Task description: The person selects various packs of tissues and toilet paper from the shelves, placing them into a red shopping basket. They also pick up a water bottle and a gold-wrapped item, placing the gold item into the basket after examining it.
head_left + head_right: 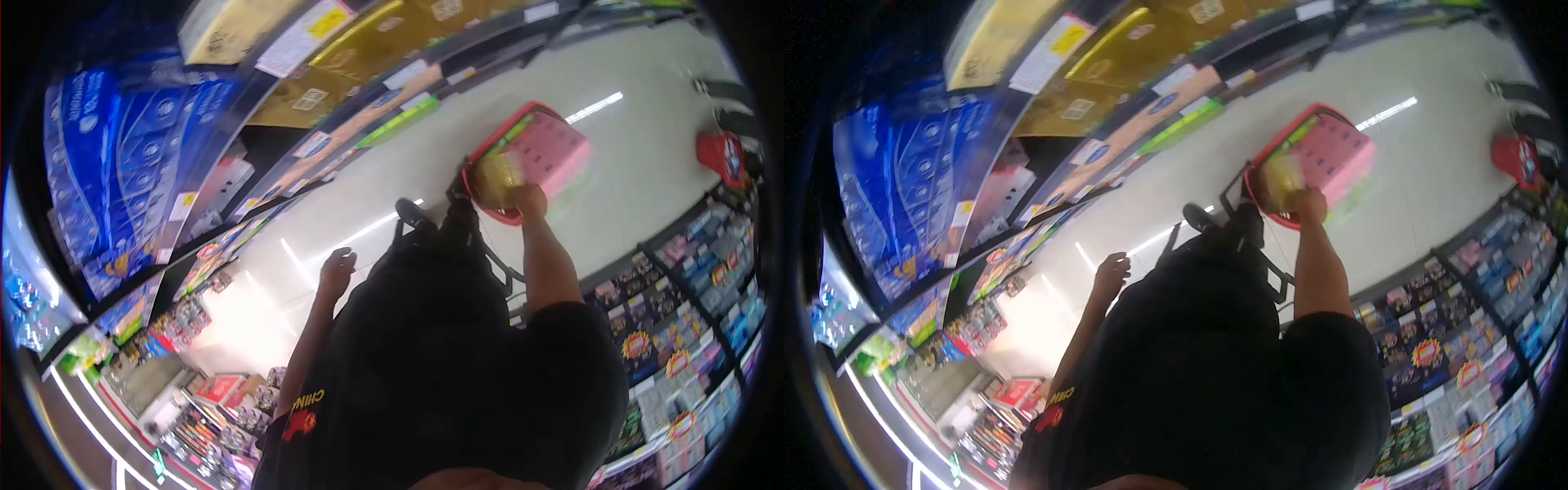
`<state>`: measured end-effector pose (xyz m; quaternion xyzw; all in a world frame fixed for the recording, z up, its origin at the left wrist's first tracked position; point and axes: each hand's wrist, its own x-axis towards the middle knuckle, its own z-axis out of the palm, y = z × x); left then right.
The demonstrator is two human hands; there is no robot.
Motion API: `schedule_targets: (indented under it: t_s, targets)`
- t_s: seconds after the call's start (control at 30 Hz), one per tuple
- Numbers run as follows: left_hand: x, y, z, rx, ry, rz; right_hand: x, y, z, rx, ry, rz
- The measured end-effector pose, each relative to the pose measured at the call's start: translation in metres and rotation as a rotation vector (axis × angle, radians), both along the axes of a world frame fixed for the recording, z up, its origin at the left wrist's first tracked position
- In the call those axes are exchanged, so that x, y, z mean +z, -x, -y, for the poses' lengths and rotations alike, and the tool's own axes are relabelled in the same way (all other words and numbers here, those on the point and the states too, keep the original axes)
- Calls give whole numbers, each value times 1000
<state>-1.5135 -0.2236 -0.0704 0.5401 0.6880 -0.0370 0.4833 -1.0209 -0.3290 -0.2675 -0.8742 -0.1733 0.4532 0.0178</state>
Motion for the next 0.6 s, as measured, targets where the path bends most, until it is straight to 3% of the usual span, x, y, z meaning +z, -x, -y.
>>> schedule_targets:
  t_s: [0.03, 0.1, 0.17, 0.23, 0.3, 0.33, 0.43, 0.47, 0.53, 0.6]
  targets:
    - [-1, -2, 2, -21, -28, -16, 1, -3, -3, 2, 16, -48]
    - [5, -10, 2, -7, 9, -31, 3, 3, -9, -50, -42, 116]
    - [6, -14, 3, 17, 17, -56, 5, 5, -16, 82, -61, 87]
    - [12, -23, 4, 30, 13, -44, -14, -1, -13, 192, -118, 96]
    - [13, -28, 3, 18, 15, -74, -74, -2, 3, 283, -216, 134]
    - [13, -29, 4, 8, 4, -74, -78, -2, 5, 614, -246, 264]
    - [3, -23, 8, -122, -81, -19, -115, -7, 9, 657, -294, 305]
    - [-2, -20, 9, -183, -118, 7, -106, -5, 4, 718, -290, 299]
    - [-2, -24, 5, -82, -67, -40, -74, 1, -8, 836, -277, 292]
    - [-11, -22, 3, -93, -63, -49, -79, 3, -5, 872, -250, 307]
